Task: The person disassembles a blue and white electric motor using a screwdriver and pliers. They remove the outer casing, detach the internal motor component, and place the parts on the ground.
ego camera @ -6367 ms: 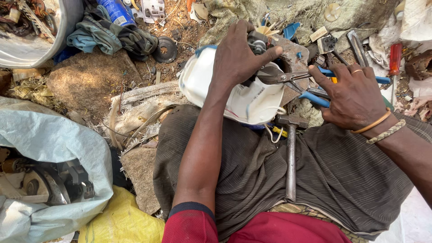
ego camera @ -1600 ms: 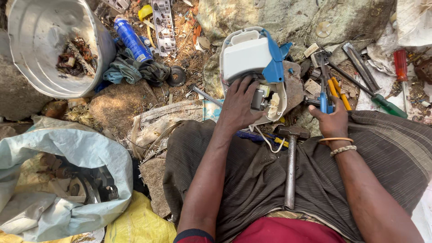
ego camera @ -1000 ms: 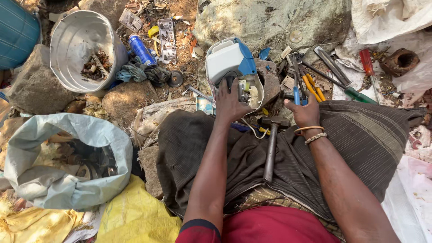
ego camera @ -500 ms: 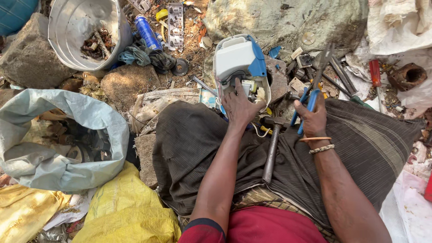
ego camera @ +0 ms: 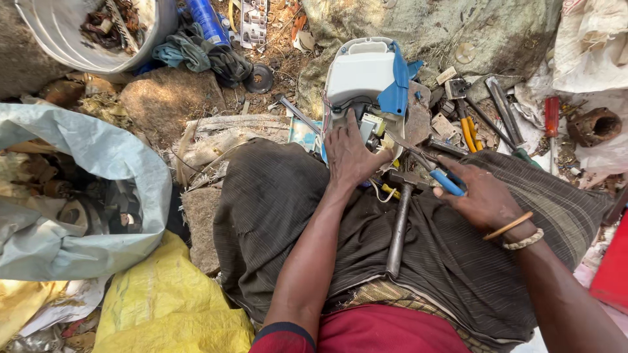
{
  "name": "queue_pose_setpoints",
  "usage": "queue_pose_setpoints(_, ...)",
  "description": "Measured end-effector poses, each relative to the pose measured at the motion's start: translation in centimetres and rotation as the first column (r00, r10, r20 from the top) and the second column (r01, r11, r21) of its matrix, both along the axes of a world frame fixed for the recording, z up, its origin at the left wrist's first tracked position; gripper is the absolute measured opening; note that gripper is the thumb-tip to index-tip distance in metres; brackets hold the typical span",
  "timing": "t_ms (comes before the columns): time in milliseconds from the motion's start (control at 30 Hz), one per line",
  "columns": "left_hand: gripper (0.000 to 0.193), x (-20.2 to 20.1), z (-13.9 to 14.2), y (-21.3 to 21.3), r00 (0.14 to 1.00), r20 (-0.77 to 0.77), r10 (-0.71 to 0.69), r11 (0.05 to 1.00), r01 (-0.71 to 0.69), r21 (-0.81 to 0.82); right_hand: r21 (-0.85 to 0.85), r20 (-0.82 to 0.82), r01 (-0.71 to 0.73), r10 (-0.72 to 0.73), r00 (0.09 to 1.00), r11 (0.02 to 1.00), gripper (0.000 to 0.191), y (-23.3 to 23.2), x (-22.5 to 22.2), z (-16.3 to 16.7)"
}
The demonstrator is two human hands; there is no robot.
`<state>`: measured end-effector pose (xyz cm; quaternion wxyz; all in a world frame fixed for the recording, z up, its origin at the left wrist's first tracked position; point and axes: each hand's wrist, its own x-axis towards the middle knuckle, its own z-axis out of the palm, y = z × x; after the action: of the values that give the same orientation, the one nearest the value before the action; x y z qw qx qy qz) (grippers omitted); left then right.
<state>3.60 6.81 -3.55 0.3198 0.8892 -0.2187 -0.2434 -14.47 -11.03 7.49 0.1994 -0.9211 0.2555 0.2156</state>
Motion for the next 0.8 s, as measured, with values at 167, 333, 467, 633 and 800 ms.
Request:
queue_pose_setpoints(167,0.130,-0.1,-0.4,-0.2,0.967,0.256,-0.005,0.998,0.020,-0.060,-0.004,-0.298,0.157,-0.151,0.943,0.988,0.081,0.5,2.5,-1.4)
queue_pose_setpoints(333,0.130,-0.3,0.0,-0.1,0.987,0.163,-0.004,0.998,0.014,-0.061,0.183,-0.167,0.254,-0.225,0.960,0.950,0.080,0.3,2.4,-3.6)
queue_pose_setpoints(467,0.133,-0.3,0.1,0.0,0.988,0.152,0.014,0.997,-0.001,-0.082,0.388,-0.055,0.304,-0.307,0.950,0.870,0.080,0.0,1.4,-5.8)
queue_pose_setpoints(633,0.136,-0.1,-0.5,0.0,0.996,0.082,0.022,0.989,-0.010,-0.145,0.309,-0.163,0.422,-0.390,0.906,0.852,0.082,0.3,0.5,-6.6)
queue_pose_setpoints(800,0.136,0.1,-0.8,0.2,0.993,0.117,0.007,0.993,0.007,-0.114,0.238,-0.130,0.307,-0.284,0.950,0.921,0.079,1.2,1.5,-4.5)
